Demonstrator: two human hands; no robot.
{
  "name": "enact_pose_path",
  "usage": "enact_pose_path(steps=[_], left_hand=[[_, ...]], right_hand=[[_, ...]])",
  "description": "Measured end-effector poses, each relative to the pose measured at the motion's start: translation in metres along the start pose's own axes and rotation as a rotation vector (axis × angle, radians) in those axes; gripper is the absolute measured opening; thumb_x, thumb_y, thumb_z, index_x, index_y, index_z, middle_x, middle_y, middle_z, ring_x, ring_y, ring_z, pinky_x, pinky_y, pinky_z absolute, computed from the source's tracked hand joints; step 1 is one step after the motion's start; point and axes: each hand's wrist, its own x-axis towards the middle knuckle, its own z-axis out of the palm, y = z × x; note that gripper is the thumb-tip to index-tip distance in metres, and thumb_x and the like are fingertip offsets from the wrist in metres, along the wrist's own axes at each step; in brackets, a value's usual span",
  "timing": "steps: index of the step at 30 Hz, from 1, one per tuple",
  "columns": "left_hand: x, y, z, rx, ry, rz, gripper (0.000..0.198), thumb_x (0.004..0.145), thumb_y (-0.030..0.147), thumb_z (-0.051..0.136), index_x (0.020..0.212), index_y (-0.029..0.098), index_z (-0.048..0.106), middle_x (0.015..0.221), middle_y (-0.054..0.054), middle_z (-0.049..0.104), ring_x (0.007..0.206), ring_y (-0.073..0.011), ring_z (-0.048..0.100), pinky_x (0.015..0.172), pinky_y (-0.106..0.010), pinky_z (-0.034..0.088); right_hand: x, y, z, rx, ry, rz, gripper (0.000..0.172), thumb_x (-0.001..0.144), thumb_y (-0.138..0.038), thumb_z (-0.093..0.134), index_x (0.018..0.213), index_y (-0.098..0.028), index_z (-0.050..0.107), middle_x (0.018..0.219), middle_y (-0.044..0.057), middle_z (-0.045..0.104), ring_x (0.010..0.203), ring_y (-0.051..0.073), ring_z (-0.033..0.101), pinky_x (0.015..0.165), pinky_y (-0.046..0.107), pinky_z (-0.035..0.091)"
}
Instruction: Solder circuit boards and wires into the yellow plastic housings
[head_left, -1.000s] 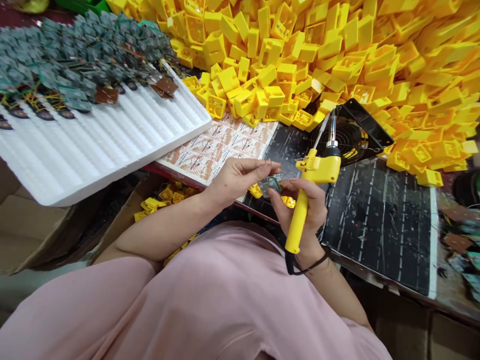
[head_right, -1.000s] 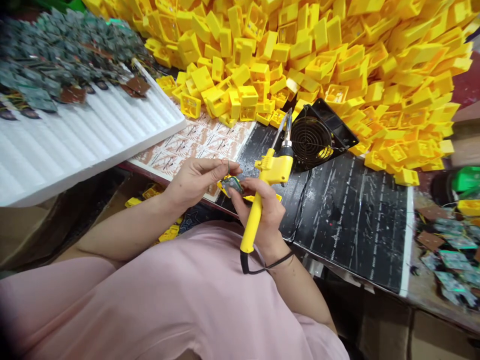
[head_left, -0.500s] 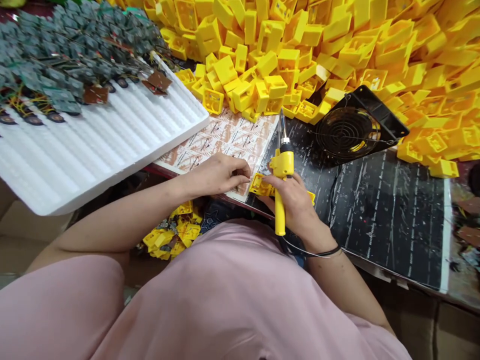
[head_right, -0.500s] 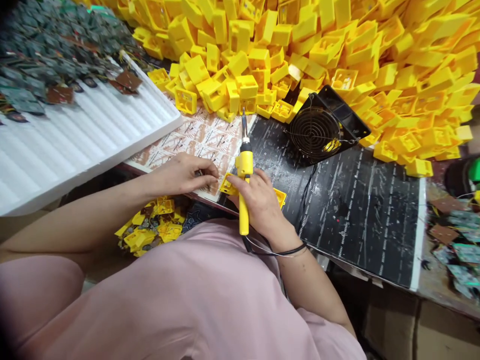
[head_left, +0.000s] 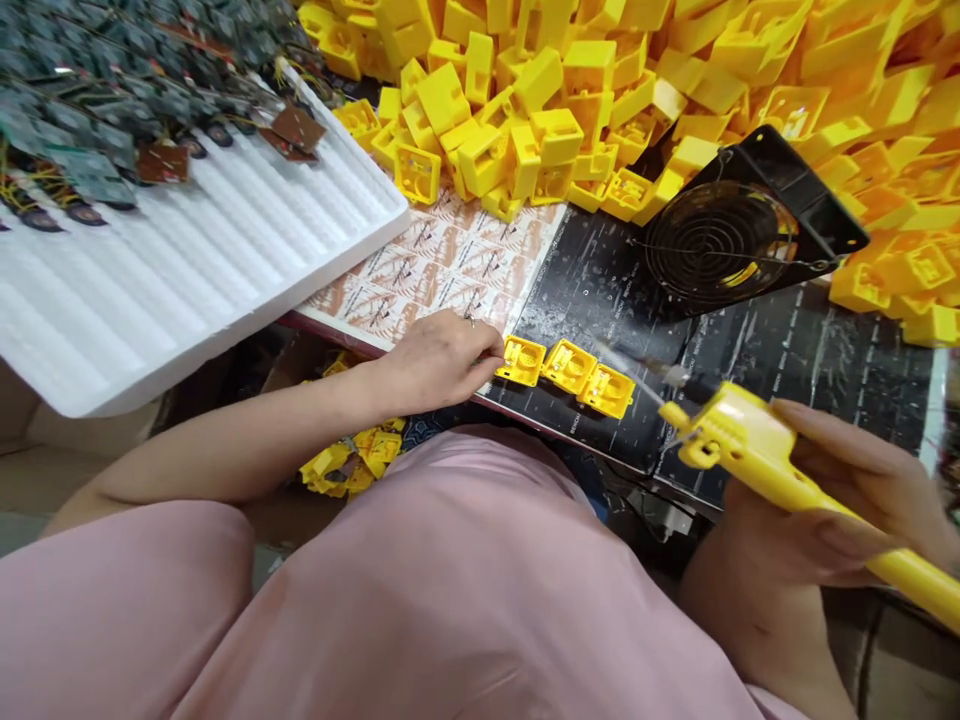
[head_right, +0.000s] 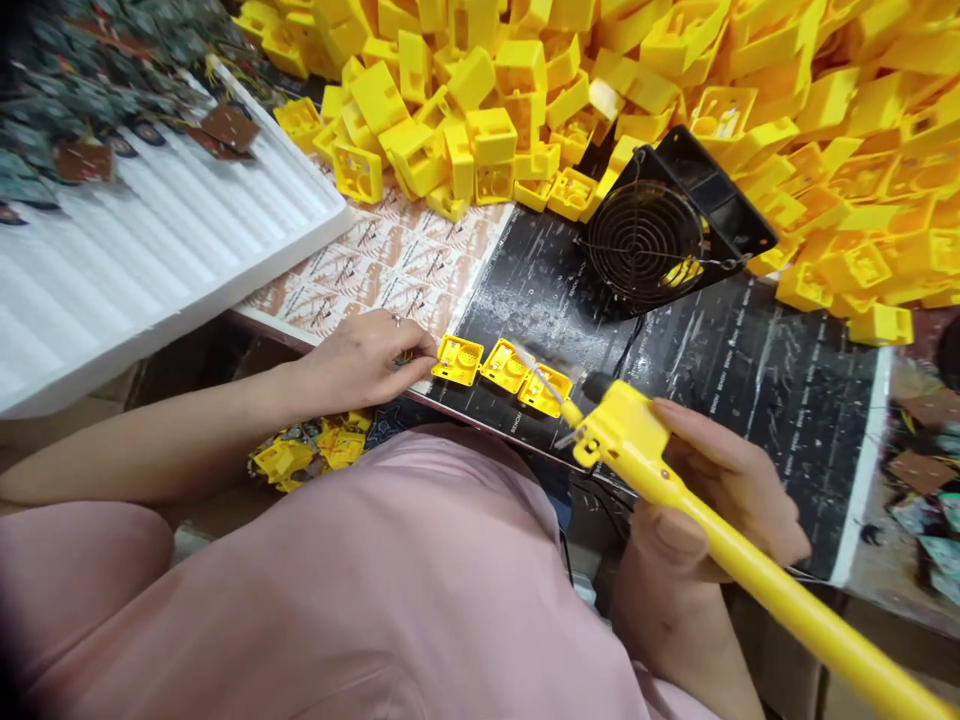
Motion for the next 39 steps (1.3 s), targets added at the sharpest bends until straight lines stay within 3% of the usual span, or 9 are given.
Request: enact_pose_path(steps=[2, 4, 7, 10, 16, 25, 30, 35, 39], left_hand=[[0.001, 0.002, 0.001, 0.097, -0.007, 0.036, 0.028, 0.095, 0.026, 0.050, 0.088, 0.015, 0.075, 0.073, -0.006, 0.075, 0.070, -0.0196, 0.070, 0.069, -0.029, 0.048], [0.004, 0.003, 0.001, 0.166, -0.027, 0.067, 0.029, 0.096, 0.026, 0.049, 0.089, 0.015, 0.075, 0.073, -0.006, 0.074, 0.070, -0.0202, 0.069, 0.069, -0.030, 0.048], [0.010, 0.008, -0.004, 0.254, -0.087, 0.086, 0.031, 0.096, 0.025, 0.047, 0.089, 0.014, 0.075, 0.075, -0.007, 0.074, 0.070, -0.0215, 0.069, 0.067, -0.032, 0.047], [0.016, 0.013, -0.010, 0.330, -0.166, 0.074, 0.031, 0.095, 0.024, 0.045, 0.087, 0.014, 0.074, 0.073, -0.008, 0.073, 0.069, -0.0223, 0.068, 0.064, -0.032, 0.044], [0.021, 0.016, -0.016, 0.325, -0.261, 0.050, 0.027, 0.092, 0.024, 0.048, 0.086, 0.017, 0.074, 0.074, -0.006, 0.075, 0.067, -0.0204, 0.066, 0.061, -0.030, 0.040], [0.022, 0.015, -0.014, 0.358, -0.255, 0.078, 0.028, 0.090, 0.024, 0.048, 0.083, 0.014, 0.074, 0.069, -0.009, 0.071, 0.064, -0.0226, 0.065, 0.059, -0.032, 0.039], [0.024, 0.015, -0.017, 0.347, -0.259, 0.107, 0.029, 0.091, 0.023, 0.047, 0.081, 0.015, 0.074, 0.062, -0.008, 0.066, 0.061, -0.0219, 0.062, 0.059, -0.032, 0.041], [0.026, 0.015, -0.019, 0.414, -0.270, 0.155, 0.028, 0.091, 0.023, 0.048, 0.081, 0.015, 0.073, 0.061, -0.007, 0.065, 0.060, -0.0197, 0.061, 0.059, -0.031, 0.042], [0.028, 0.015, -0.020, 0.450, -0.296, 0.171, 0.028, 0.091, 0.024, 0.049, 0.080, 0.016, 0.073, 0.061, -0.007, 0.065, 0.059, -0.0199, 0.061, 0.057, -0.031, 0.041]], right_hand=[[-0.001, 0.000, 0.011, 0.001, 0.054, -0.012, 0.034, 0.097, -0.041, 0.062, 0.126, -0.028, 0.074, 0.087, 0.010, 0.077, 0.059, 0.021, 0.069, 0.044, 0.032, 0.053], [0.001, -0.004, 0.025, 0.003, 0.036, -0.057, 0.039, 0.090, -0.029, 0.071, 0.129, -0.031, 0.072, 0.089, 0.006, 0.078, 0.061, 0.019, 0.070, 0.046, 0.030, 0.055], [0.009, -0.011, 0.036, 0.014, -0.104, -0.188, 0.060, 0.082, -0.016, 0.079, 0.139, -0.025, 0.064, 0.092, 0.004, 0.078, 0.068, 0.018, 0.073, 0.054, 0.029, 0.061], [0.018, -0.014, 0.036, 0.059, -0.237, -0.291, 0.055, 0.078, -0.012, 0.083, 0.130, -0.021, 0.066, 0.083, 0.002, 0.078, 0.066, 0.017, 0.074, 0.051, 0.025, 0.060], [0.025, -0.014, 0.038, 0.053, -0.291, -0.322, 0.022, 0.085, -0.021, 0.082, 0.098, -0.023, 0.065, 0.077, -0.001, 0.075, 0.064, 0.015, 0.074, 0.055, 0.021, 0.061], [0.041, -0.025, 0.031, -0.028, -0.476, -0.427, 0.023, 0.082, -0.014, 0.082, 0.096, -0.022, 0.066, 0.082, 0.004, 0.077, 0.073, 0.018, 0.076, 0.065, 0.029, 0.065], [0.045, -0.028, 0.026, -0.071, -0.438, -0.431, 0.024, 0.082, -0.017, 0.083, 0.096, -0.024, 0.066, 0.082, 0.001, 0.077, 0.071, 0.016, 0.075, 0.065, 0.028, 0.065], [0.049, -0.028, 0.028, -0.070, -0.532, -0.455, 0.019, 0.086, -0.021, 0.080, 0.098, -0.026, 0.066, 0.087, 0.001, 0.078, 0.074, 0.016, 0.075, 0.065, 0.028, 0.064], [0.044, -0.027, 0.017, -0.038, -0.453, -0.406, 0.015, 0.087, -0.022, 0.080, 0.096, -0.025, 0.068, 0.083, 0.002, 0.076, 0.072, 0.015, 0.073, 0.063, 0.027, 0.063]])
